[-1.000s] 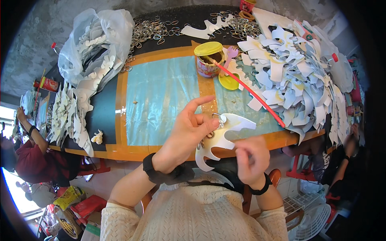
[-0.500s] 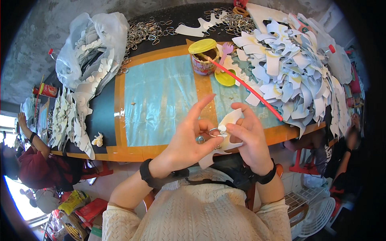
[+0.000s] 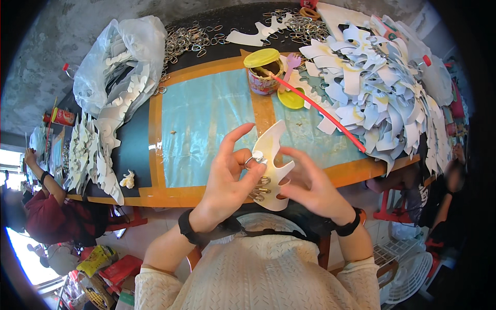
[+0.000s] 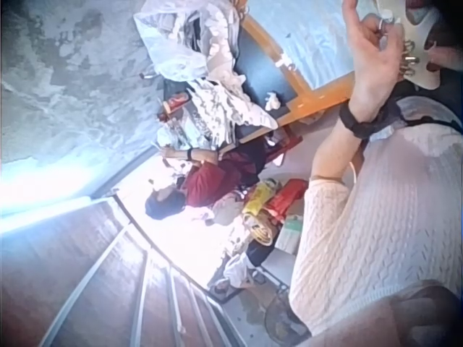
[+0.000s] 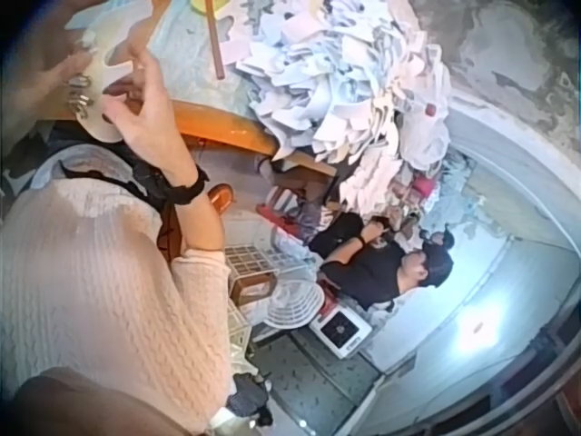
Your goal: Manual assembly of shoe components by attaching small metal rings to pre-cut pieces.
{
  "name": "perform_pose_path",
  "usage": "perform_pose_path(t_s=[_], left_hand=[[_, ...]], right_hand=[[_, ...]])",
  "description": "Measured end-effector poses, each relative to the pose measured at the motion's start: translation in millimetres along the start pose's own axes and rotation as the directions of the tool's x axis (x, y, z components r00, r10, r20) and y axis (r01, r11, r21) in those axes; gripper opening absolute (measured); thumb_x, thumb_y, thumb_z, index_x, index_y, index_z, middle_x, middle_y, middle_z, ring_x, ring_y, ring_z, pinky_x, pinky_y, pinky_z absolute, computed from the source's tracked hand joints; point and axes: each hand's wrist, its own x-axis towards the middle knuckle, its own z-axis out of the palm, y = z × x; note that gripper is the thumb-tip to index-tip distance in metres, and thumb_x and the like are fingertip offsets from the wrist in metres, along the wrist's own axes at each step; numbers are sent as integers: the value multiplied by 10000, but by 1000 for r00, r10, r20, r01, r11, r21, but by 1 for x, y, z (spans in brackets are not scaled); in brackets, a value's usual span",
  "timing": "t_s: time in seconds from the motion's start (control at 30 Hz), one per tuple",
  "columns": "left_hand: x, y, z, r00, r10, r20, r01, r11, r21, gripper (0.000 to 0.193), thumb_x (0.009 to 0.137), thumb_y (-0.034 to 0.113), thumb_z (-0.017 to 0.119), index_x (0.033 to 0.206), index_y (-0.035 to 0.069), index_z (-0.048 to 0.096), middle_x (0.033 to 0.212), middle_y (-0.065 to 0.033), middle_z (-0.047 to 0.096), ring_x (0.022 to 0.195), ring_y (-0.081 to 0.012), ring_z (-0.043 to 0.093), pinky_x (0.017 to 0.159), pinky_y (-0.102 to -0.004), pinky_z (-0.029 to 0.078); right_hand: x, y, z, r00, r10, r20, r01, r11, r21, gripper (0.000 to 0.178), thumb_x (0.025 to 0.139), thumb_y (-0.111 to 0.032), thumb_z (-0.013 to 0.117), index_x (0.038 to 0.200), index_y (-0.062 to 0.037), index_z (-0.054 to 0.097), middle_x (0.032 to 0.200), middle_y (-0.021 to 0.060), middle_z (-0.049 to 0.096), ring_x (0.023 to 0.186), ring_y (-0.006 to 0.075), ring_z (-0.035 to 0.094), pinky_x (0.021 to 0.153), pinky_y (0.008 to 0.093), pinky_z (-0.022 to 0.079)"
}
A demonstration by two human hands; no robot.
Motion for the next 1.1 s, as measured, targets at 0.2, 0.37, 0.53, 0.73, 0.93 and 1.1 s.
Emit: perform_pose_path(t_s=[0.2, 0.37, 0.53, 0.73, 0.93, 1.1], left_hand=[[-12, -7, -4, 987, -45, -154, 18, 984, -175, 612, 872, -24, 574, 1384, 30, 244, 862, -43, 601, 816, -89, 574, 756, -243, 469], [-27, -7, -4, 983, -60, -175, 38, 991, -124, 612, 854, -37, 589, 1366, 33, 262, 957, -81, 606, 899, -135, 604, 758, -266, 504], [-28, -25, -11, 974, -210, -88, 228, 914, 336, 711, 818, 75, 656, 1400, 19, 250, 943, -129, 648, 709, -164, 653, 671, -307, 519], [-30, -5, -32, 911, 317, -262, 72, 505, 860, 599, 743, 44, 715, 1280, 6, 453, 922, -104, 606, 748, -215, 592, 647, -317, 473], [-26, -12, -12, 936, 322, 140, -258, 360, 896, 224, 736, 77, 710, 929, 54, 598, 865, -64, 584, 814, -254, 560, 715, -365, 406], [-27, -30, -18, 959, 278, 57, -157, 353, 922, 181, 757, 83, 690, 911, 69, 596, 838, -45, 588, 817, -236, 576, 711, -360, 385]], right_hand=[[-10, -16, 3, 997, 67, -40, -74, 970, -233, 612, 867, 16, 566, 1405, -92, 293, 878, 72, 602, 790, 123, 588, 705, 266, 480], [5, -46, -14, 976, -215, -27, 134, 695, -706, 611, 799, 77, 559, 1354, -110, 387, 852, 153, 623, 747, 253, 645, 627, 342, 473], [38, -43, -20, 956, -236, 173, 239, 293, -926, 556, 773, 54, 520, 1300, -100, 431, 932, 123, 643, 828, 308, 626, 709, 388, 463], [51, -33, -9, 948, -171, 269, 240, -173, -955, 451, 805, -4, 478, 1239, -125, 476, 928, 81, 599, 918, 231, 566, 820, 348, 359], [55, -23, -1, 811, -500, 304, 258, -161, -953, 423, 730, 11, 586, 1127, -118, 521, 969, 79, 582, 955, 255, 554, 821, 365, 374], [62, -19, 3, 900, -238, 365, 436, 506, -744, 294, 733, -42, 666, 987, -82, 524, 895, 78, 591, 866, 273, 575, 753, 383, 408]])
